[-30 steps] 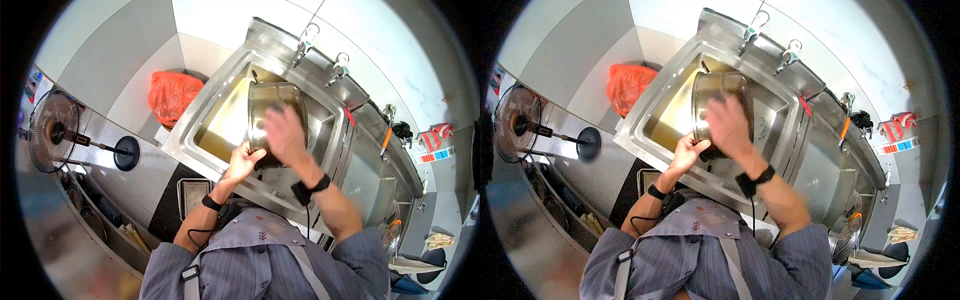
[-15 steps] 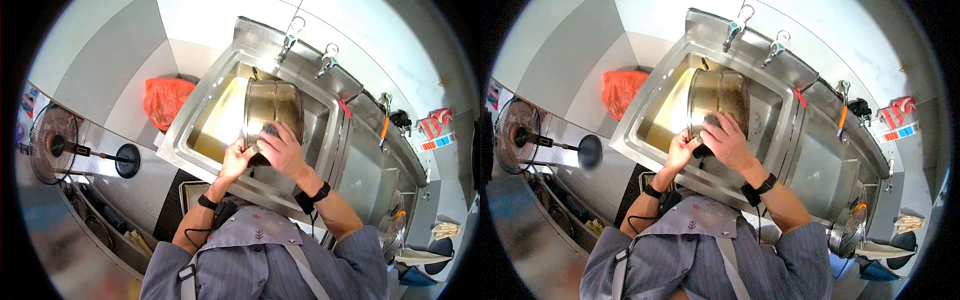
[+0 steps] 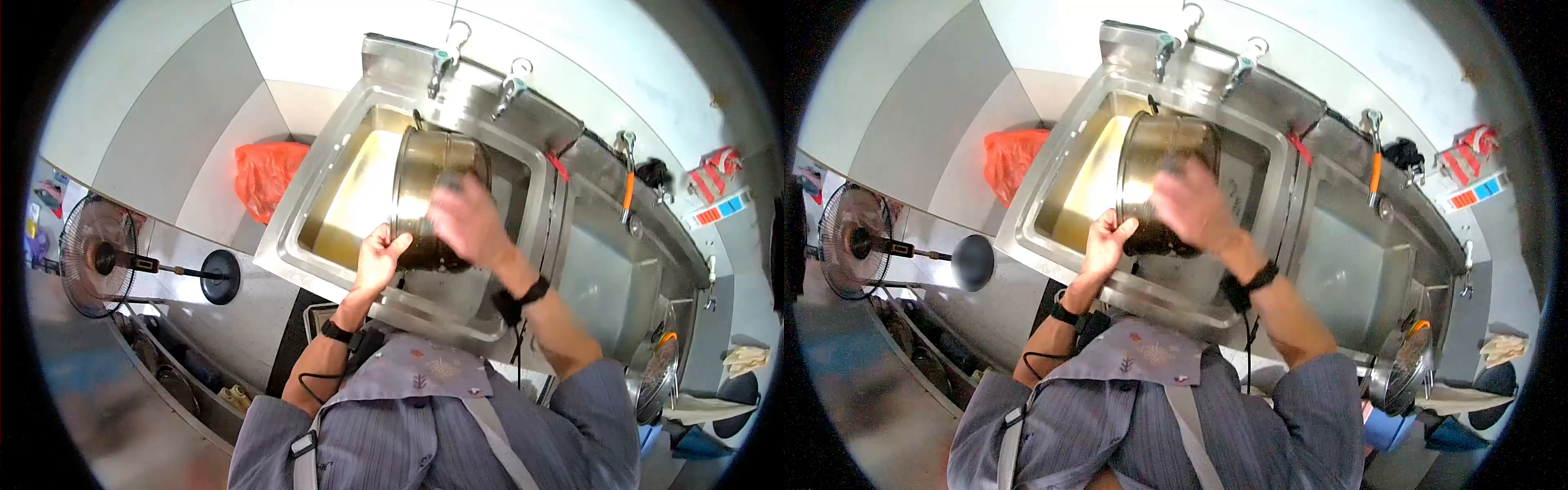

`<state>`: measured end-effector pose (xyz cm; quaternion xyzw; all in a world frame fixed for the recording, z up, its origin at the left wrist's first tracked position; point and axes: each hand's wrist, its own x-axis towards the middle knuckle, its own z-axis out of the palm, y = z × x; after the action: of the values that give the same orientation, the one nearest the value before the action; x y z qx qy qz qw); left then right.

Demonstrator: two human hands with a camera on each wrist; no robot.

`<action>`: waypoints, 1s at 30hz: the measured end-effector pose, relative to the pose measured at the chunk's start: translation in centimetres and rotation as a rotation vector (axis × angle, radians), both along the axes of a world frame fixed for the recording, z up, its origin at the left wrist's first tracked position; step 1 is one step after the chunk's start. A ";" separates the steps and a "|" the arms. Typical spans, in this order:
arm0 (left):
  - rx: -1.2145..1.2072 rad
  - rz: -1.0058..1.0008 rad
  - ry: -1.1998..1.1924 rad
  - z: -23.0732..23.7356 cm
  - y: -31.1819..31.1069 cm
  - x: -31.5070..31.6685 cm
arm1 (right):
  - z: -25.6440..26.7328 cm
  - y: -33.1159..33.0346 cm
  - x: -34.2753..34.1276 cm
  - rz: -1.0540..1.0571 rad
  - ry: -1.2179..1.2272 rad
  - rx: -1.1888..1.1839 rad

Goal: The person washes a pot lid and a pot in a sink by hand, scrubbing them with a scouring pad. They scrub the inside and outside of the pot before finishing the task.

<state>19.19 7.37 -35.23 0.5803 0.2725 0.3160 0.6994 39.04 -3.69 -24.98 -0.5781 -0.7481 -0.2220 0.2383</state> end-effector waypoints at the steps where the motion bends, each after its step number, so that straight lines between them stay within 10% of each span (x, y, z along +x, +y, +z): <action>1: 0.051 0.004 0.042 0.0 -0.4 -0.2 | 0.4 1.0 2.5 -0.065 -0.022 -0.007; 4: 0.073 0.033 0.015 -1.7 0.1 0.1 | 0.6 3.3 8.7 -0.272 0.762 -0.038; 17: -0.202 0.114 0.123 8.4 6.8 5.5 | 0.5 2.7 1.4 -0.033 0.244 0.052; 23: 0.142 0.201 0.310 7.1 7.0 6.0 | -0.1 0.0 -1.4 0.226 0.064 0.082; 30: 0.179 0.262 0.339 4.3 9.7 5.1 | 0.2 7.7 5.4 -0.063 0.630 0.181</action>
<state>24.28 17.02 -30.93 0.6446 0.4298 0.3251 0.5423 44.46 4.03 -24.76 -0.6177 -0.5966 -0.1053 0.5013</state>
